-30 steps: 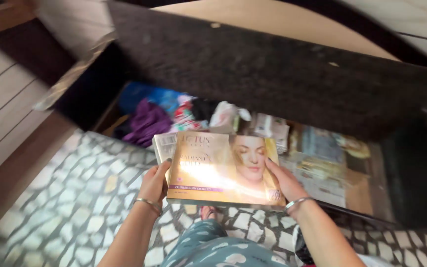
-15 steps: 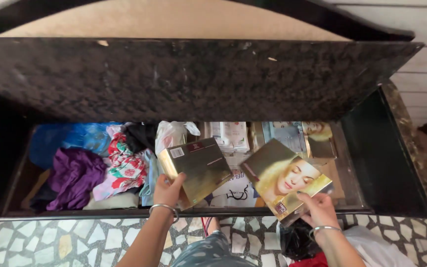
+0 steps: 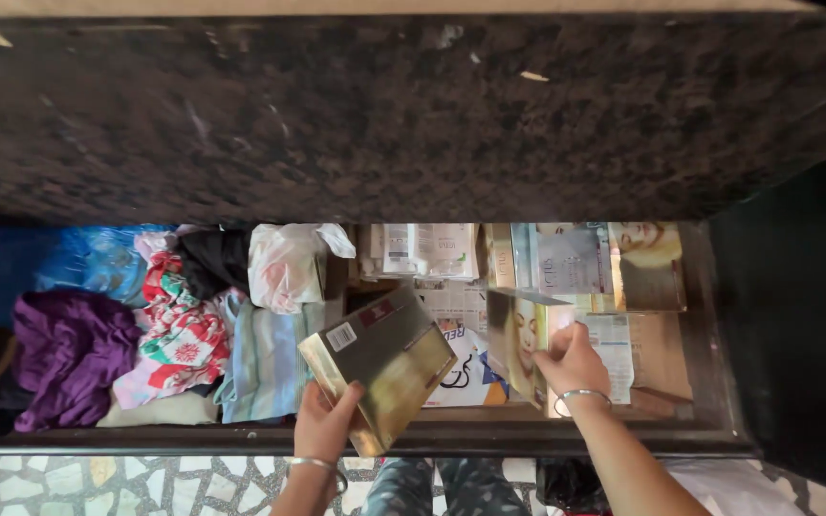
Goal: The person organizes cosmetic boxes and miscellaneous items into a storage trunk.
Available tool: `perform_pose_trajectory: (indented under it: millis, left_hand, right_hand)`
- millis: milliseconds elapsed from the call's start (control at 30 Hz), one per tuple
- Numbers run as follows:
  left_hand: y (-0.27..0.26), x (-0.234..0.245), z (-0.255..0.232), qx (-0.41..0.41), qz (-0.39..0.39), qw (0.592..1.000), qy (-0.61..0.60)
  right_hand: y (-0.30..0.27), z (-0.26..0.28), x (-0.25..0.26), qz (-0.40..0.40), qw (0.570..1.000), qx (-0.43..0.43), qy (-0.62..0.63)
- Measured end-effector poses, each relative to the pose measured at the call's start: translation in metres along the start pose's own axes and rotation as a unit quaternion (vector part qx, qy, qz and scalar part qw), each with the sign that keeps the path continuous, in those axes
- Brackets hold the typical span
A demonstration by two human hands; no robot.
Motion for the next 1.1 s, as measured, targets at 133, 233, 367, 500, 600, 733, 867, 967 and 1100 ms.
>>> perform_pose_trajectory:
  millis: [133, 233, 367, 500, 600, 733, 867, 967, 1100]
  left_hand:
    - [0.0, -0.02, 0.002, 0.013, -0.04, 0.993, 0.111]
    - [0.005, -0.035, 0.018, 0.058, -0.045, 0.984, 0.161]
    - [0.026, -0.045, 0.067, 0.025, -0.074, 0.993, 0.093]
    - [0.026, -0.05, 0.084, 0.135, -0.066, 0.988, 0.032]
    - [0.052, -0.041, 0.156, 0.156, -0.053, 0.983, -0.087]
    - [0.065, -0.043, 0.181, 0.152, -0.019, 0.968, -0.199]
    - [0.074, -0.045, 0.189, 0.151, -0.004, 0.968, -0.201]
    - [0.085, -0.057, 0.209, 0.131, 0.02, 0.969, -0.208]
    - [0.097, -0.067, 0.265, 0.068, 0.123, 0.952, -0.271]
  right_hand:
    - [0.023, 0.005, -0.014, 0.032, 0.999, -0.007, 0.009]
    - [0.036, -0.014, -0.028, 0.057, 0.998, -0.037, 0.001]
    - [0.055, -0.101, -0.061, -0.023, 0.939, -0.154, 0.308]
    - [0.05, -0.16, -0.078, -0.044, 0.829, -0.298, 0.472]
    - [0.053, -0.187, -0.092, -0.017, 0.766, -0.281, 0.578]
    - [0.045, -0.203, -0.092, -0.034, 0.703, -0.281, 0.653]
    - [0.059, -0.217, -0.112, -0.035, 0.565, -0.254, 0.784]
    - [0.087, -0.206, -0.118, -0.018, 0.54, -0.248, 0.804]
    - [0.138, -0.197, -0.141, 0.007, 0.541, -0.297, 0.787]
Point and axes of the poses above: each hand's wrist, its own y-axis towards the middle knuckle, its own x-axis out of the back of the hand, z = x × y, the point moved 8 cm from there along y, towards the middle knuckle, and after that the axes turned 7 degrees about y, right-handed, at the moved point
